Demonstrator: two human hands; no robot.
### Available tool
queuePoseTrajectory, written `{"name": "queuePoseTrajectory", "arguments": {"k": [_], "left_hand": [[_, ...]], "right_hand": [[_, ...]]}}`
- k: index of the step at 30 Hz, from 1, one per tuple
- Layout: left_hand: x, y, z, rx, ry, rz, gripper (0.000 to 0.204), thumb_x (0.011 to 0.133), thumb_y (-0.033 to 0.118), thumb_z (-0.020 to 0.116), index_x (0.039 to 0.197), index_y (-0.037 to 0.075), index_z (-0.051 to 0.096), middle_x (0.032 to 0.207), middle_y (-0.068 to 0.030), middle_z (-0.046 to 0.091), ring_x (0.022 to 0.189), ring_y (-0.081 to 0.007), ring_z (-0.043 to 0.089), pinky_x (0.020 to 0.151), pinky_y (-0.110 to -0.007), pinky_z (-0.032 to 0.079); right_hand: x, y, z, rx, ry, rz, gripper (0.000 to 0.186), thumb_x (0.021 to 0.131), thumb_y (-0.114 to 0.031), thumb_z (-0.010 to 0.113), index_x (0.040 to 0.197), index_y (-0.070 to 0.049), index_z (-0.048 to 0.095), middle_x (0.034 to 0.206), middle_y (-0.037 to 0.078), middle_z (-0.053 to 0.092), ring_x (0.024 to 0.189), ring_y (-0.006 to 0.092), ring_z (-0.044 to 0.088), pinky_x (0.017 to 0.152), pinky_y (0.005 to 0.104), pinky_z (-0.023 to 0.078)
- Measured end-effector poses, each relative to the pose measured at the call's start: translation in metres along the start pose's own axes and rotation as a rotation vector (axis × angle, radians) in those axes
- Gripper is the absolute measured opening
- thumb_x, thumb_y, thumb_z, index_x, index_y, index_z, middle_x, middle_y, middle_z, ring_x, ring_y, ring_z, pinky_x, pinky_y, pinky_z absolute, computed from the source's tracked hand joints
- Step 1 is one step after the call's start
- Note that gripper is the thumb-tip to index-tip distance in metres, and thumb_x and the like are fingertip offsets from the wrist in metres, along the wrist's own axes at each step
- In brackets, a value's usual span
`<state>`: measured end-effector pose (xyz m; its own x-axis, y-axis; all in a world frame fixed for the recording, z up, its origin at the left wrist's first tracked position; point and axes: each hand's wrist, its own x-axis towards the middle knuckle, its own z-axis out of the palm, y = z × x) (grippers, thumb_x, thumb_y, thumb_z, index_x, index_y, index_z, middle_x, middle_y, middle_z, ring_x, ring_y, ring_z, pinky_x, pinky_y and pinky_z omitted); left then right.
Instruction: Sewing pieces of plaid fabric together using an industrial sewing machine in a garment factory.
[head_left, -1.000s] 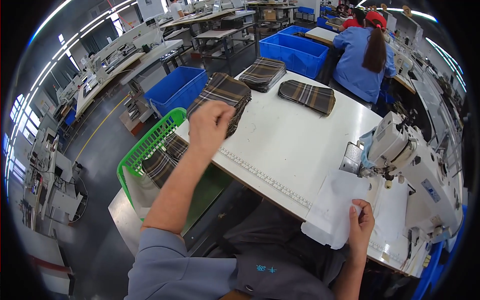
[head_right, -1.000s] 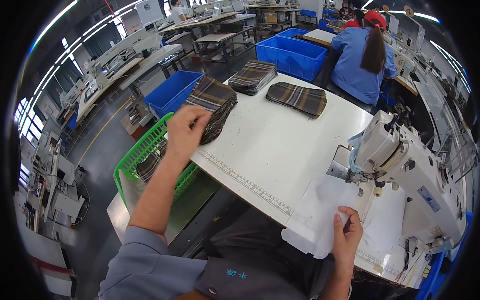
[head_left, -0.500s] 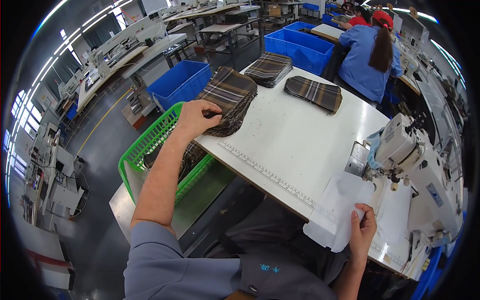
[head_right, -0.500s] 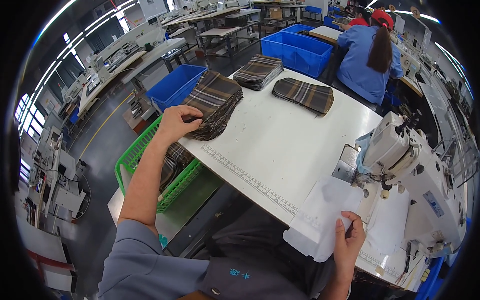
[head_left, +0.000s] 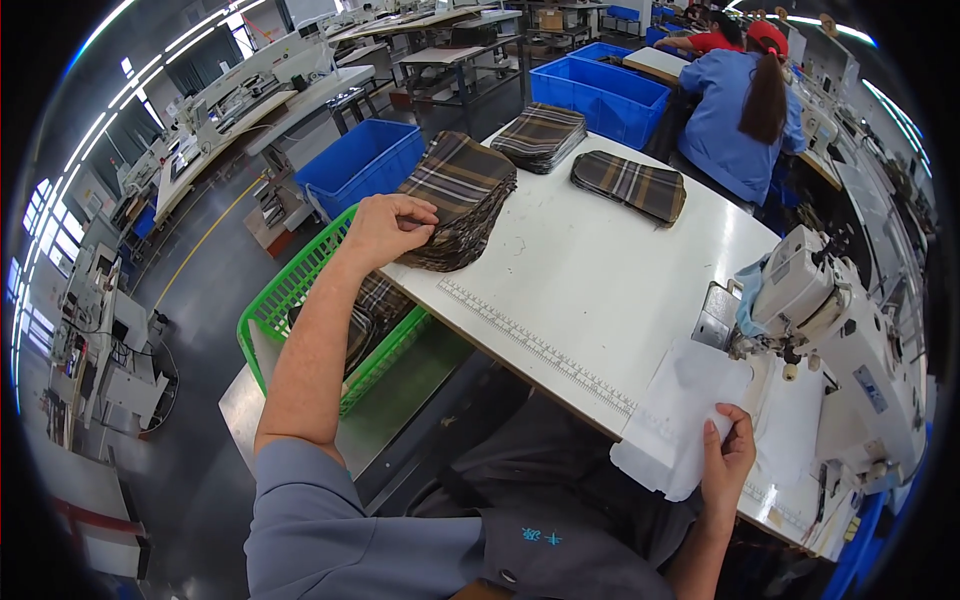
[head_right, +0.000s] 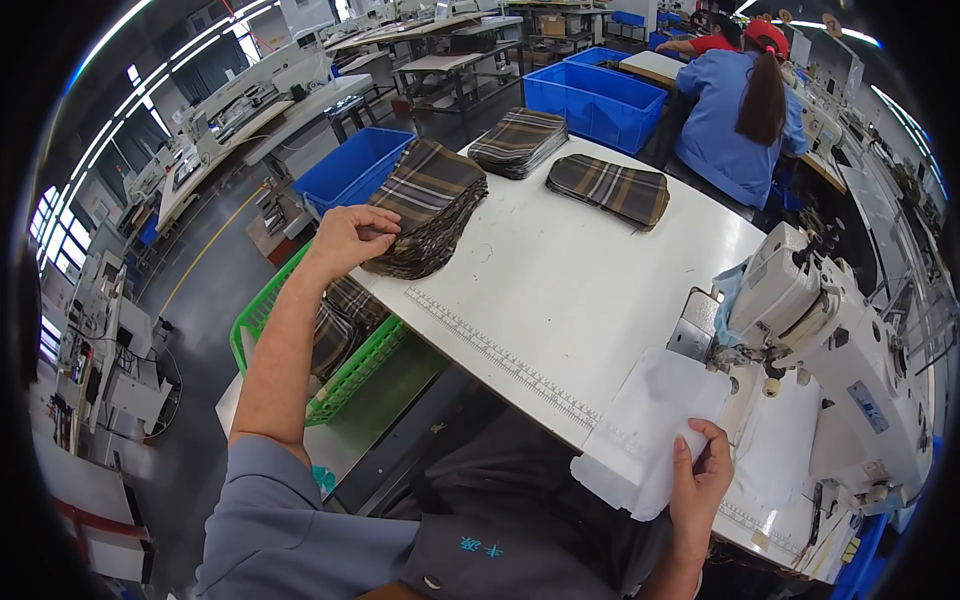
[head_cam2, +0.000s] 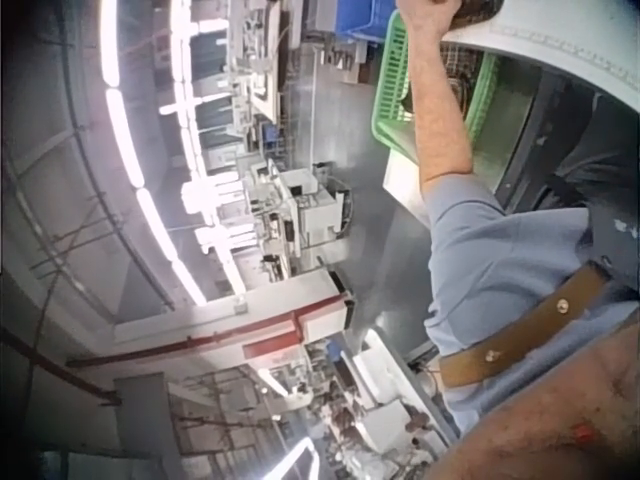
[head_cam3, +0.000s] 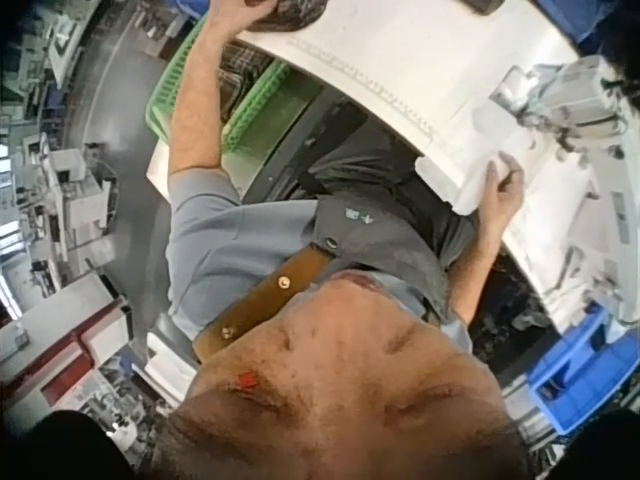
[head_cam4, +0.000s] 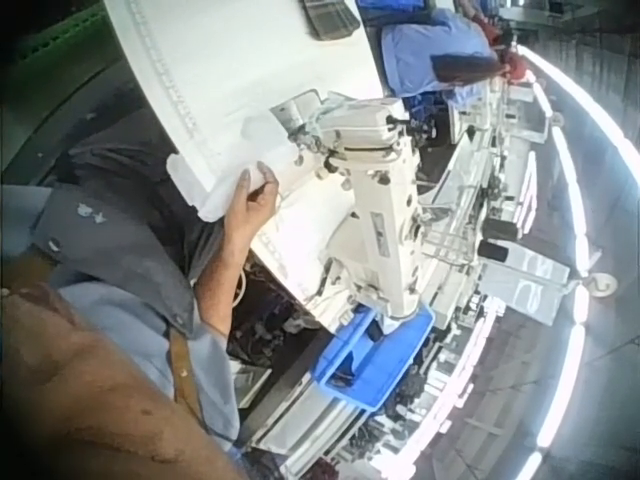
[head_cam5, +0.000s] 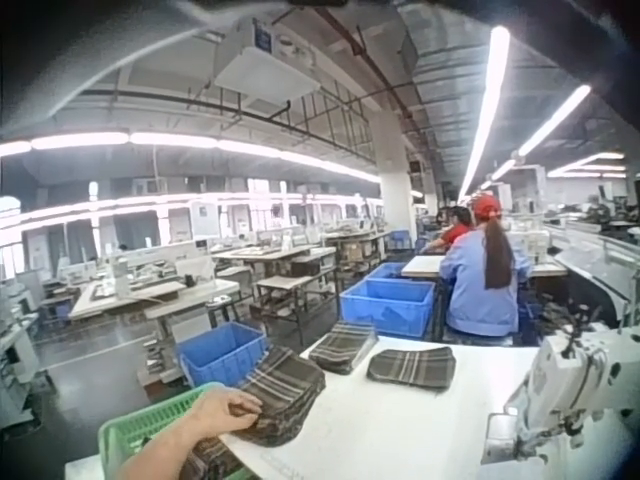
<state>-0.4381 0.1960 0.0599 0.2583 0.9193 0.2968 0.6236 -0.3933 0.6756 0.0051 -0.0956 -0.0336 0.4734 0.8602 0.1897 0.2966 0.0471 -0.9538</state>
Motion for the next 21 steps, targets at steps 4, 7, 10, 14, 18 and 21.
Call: {"name": "queuePoseTrajectory", "arguments": {"k": [4, 7, 10, 14, 18, 21], "left_hand": [[0.002, -0.013, -0.006, -0.189, -0.066, 0.028, 0.019, 0.082, -0.002, 0.073, 0.101, -0.001, 0.078, 0.116, -0.0099, 0.075, 0.094, -0.0156, 0.072, 0.084, -0.028, 0.059], [0.005, -0.015, -0.003, -0.04, -0.028, 0.073, 0.02, 0.082, -0.001, 0.077, 0.101, -0.001, 0.077, 0.111, -0.01, 0.076, 0.091, -0.016, 0.072, 0.083, -0.027, 0.059], [0.011, -0.023, 0.003, -0.004, 0.066, 0.094, 0.018, 0.081, 0.001, 0.079, 0.099, -0.001, 0.077, 0.105, -0.0098, 0.077, 0.088, -0.0156, 0.073, 0.079, -0.027, 0.058], [0.013, -0.025, 0.005, 0.119, 0.202, -0.044, 0.015, 0.082, 0.003, 0.08, 0.096, -0.001, 0.077, 0.098, -0.009, 0.077, 0.084, -0.0141, 0.072, 0.075, -0.029, 0.058], [0.006, 0.016, 0.023, 0.156, 0.555, 0.373, 0.013, 0.081, 0.001, 0.077, 0.094, 0.001, 0.076, 0.091, -0.0094, 0.076, 0.079, -0.0195, 0.072, 0.07, -0.032, 0.056], [-0.013, 0.093, 0.042, 0.395, 0.522, 1.053, 0.016, 0.08, -0.003, 0.075, 0.095, 0.0, 0.076, 0.088, -0.0094, 0.074, 0.077, -0.0258, 0.072, 0.065, -0.033, 0.056]], "right_hand": [[0.001, 0.0, 0.0, -0.004, -0.009, -0.005, 0.024, 0.097, -0.005, 0.066, 0.119, 0.001, 0.06, 0.11, 0.005, 0.059, 0.103, 0.012, 0.055, 0.094, 0.0245, 0.041], [0.003, 0.004, -0.002, -0.055, -0.011, -0.024, 0.023, 0.097, -0.004, 0.066, 0.119, 0.001, 0.059, 0.109, 0.005, 0.059, 0.103, 0.0119, 0.055, 0.094, 0.0245, 0.041], [0.004, 0.005, -0.001, -0.037, -0.007, -0.031, 0.023, 0.097, -0.004, 0.065, 0.118, 0.001, 0.059, 0.11, 0.005, 0.059, 0.103, 0.0116, 0.054, 0.094, 0.0245, 0.041], [0.002, 0.0, 0.002, -0.033, -0.021, -0.017, 0.023, 0.097, -0.003, 0.065, 0.118, 0.001, 0.059, 0.11, 0.005, 0.059, 0.103, 0.0119, 0.054, 0.095, 0.0247, 0.04], [0.001, -0.001, 0.002, -0.029, -0.008, -0.022, 0.025, 0.096, -0.001, 0.063, 0.12, 0.002, 0.059, 0.111, 0.006, 0.061, 0.105, 0.0123, 0.055, 0.097, 0.025, 0.041], [0.001, -0.009, 0.001, -0.075, -0.029, 0.021, 0.028, 0.095, 0.004, 0.06, 0.122, 0.001, 0.058, 0.114, 0.004, 0.06, 0.107, 0.01, 0.054, 0.097, 0.0229, 0.039]]}}
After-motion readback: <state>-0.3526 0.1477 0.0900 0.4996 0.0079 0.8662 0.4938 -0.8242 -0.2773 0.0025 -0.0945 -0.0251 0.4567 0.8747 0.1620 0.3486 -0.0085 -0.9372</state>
